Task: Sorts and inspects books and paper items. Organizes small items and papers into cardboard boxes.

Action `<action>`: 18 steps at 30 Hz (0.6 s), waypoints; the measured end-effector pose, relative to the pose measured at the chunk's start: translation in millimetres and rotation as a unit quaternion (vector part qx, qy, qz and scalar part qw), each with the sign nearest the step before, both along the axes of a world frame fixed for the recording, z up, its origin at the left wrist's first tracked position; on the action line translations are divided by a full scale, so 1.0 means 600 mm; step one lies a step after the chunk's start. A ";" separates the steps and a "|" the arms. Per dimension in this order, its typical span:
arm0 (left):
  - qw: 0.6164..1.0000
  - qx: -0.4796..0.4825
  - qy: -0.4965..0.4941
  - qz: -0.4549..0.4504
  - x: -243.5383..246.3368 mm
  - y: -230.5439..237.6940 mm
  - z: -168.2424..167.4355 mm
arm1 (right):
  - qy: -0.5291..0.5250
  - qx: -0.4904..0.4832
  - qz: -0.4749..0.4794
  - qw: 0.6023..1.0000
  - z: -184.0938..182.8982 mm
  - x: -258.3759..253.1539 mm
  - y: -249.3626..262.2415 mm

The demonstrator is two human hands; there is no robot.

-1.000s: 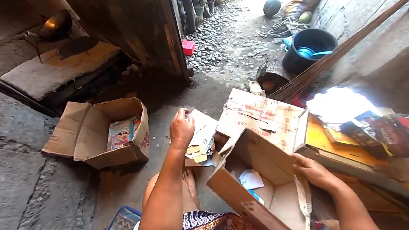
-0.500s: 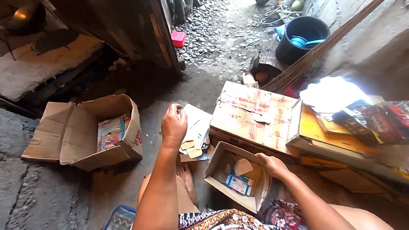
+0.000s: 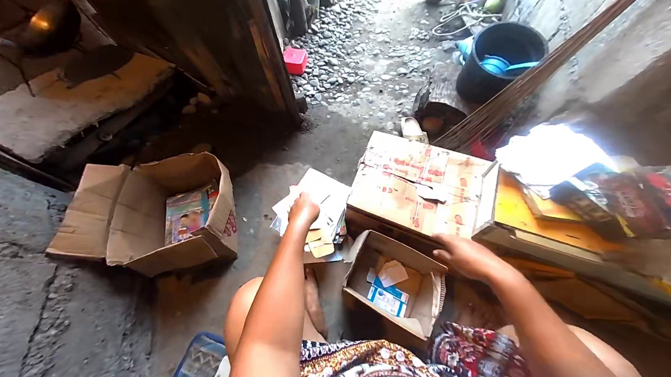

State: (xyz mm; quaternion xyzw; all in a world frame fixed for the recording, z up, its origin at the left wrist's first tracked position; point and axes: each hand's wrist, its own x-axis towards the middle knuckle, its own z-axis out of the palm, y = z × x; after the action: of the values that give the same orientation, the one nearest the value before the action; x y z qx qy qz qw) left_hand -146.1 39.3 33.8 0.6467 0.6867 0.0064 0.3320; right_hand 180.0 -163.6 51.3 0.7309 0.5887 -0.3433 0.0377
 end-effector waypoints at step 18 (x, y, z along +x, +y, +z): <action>0.978 -0.058 0.046 0.195 -0.017 0.111 -0.273 | -0.013 -0.158 0.046 0.986 -0.049 0.002 0.042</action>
State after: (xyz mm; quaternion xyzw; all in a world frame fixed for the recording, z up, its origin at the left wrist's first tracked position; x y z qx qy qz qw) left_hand -156.2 105.7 -130.2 0.4795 0.8133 0.0011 0.3297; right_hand 181.2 -138.2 22.0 0.6926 0.5593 -0.4203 0.1758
